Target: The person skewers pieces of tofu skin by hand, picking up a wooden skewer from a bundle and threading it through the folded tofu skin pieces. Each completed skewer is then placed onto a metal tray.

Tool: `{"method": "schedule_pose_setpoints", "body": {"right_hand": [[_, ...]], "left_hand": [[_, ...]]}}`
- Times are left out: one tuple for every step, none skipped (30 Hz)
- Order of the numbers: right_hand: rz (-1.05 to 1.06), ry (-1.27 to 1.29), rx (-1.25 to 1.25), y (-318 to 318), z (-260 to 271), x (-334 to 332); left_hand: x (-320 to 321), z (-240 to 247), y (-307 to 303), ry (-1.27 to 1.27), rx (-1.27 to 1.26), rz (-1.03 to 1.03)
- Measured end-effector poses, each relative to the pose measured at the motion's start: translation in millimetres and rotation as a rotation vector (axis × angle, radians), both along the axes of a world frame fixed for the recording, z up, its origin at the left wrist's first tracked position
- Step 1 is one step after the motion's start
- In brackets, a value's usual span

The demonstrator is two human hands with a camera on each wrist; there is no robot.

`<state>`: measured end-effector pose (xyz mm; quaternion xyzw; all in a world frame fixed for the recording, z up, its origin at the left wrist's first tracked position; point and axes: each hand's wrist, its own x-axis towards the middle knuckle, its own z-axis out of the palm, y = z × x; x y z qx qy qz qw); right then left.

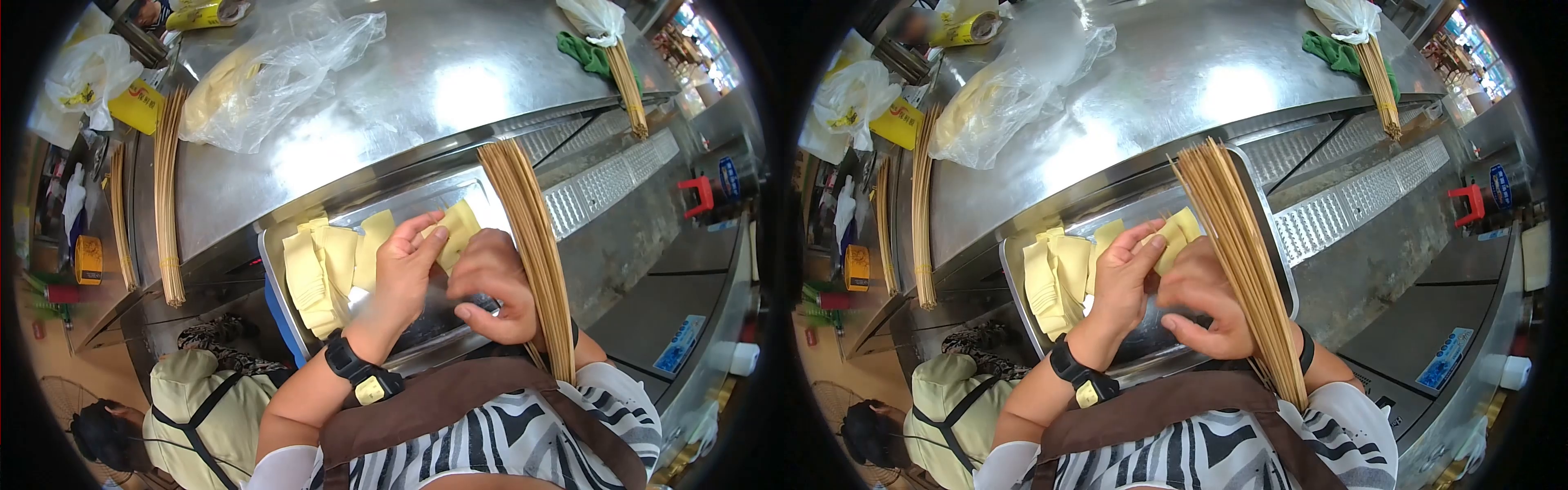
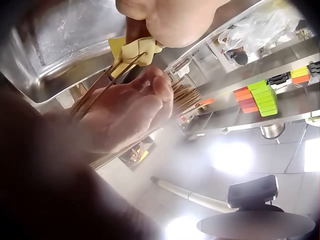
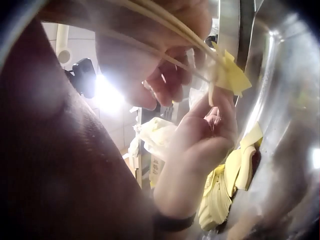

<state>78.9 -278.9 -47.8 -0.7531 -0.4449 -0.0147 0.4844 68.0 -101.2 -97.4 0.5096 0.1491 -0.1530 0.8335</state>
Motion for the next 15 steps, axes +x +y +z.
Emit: {"method": "schedule_pose_setpoints", "body": {"right_hand": [[0.001,-0.001,0.001,0.5,0.0,-0.3],[0.036,0.047,-0.004,1.1,-0.1,-1.5],[0.072,0.095,-0.01,1.8,-0.3,-3.1],[0.107,0.143,-0.015,2.2,-0.4,-4.4],[0.095,0.15,-0.036,0.6,0.0,-5.2],[0.094,0.151,-0.036,1.0,-0.2,-5.5],[0.092,0.172,-0.057,1.7,-0.8,-5.6],[0.087,0.191,-0.078,2.6,-1.6,-5.0],[0.079,0.188,-0.077,3.4,-4.0,-5.0],[0.069,0.196,-0.105,4.3,-7.5,-5.3],[0.062,0.204,-0.134,5.2,-9.2,-5.5],[0.058,0.201,-0.136,6.5,-8.5,-6.3],[0.057,0.227,-0.162,8.2,-8.0,-6.7],[0.058,0.251,-0.187,9.8,-7.2,-6.7],[0.04,0.272,-0.183,11.5,-9.6,-8.9]], "left_hand": [[2.0,0.1,-0.8,0.006,0.029,-0.025],[4.0,1.1,-5.0,0.006,0.029,-0.024],[6.0,2.7,-11.9,-0.053,0.075,0.046],[7.0,3.6,-15.4,-0.111,0.121,0.115],[7.5,0.3,-14.6,-0.11,0.121,0.115],[8.4,-3.5,-12.5,-0.183,0.386,0.129],[9.2,-5.1,-10.5,-0.255,0.651,0.139],[9.1,-4.0,-7.9,-0.259,0.649,0.135],[9.2,7.3,-5.2,-0.37,0.828,0.158],[9.1,18.2,-3.3,-0.481,1.005,0.181],[9.9,28.1,-2.1,-0.484,1.002,0.178],[10.8,38.1,-1.0,-0.393,0.564,0.085],[11.3,42.9,-0.6,-0.289,0.13,-0.006],[11.6,44.1,-0.8,-0.292,0.127,-0.003],[13.0,45.6,-0.5,-0.296,0.08,-0.066]]}}
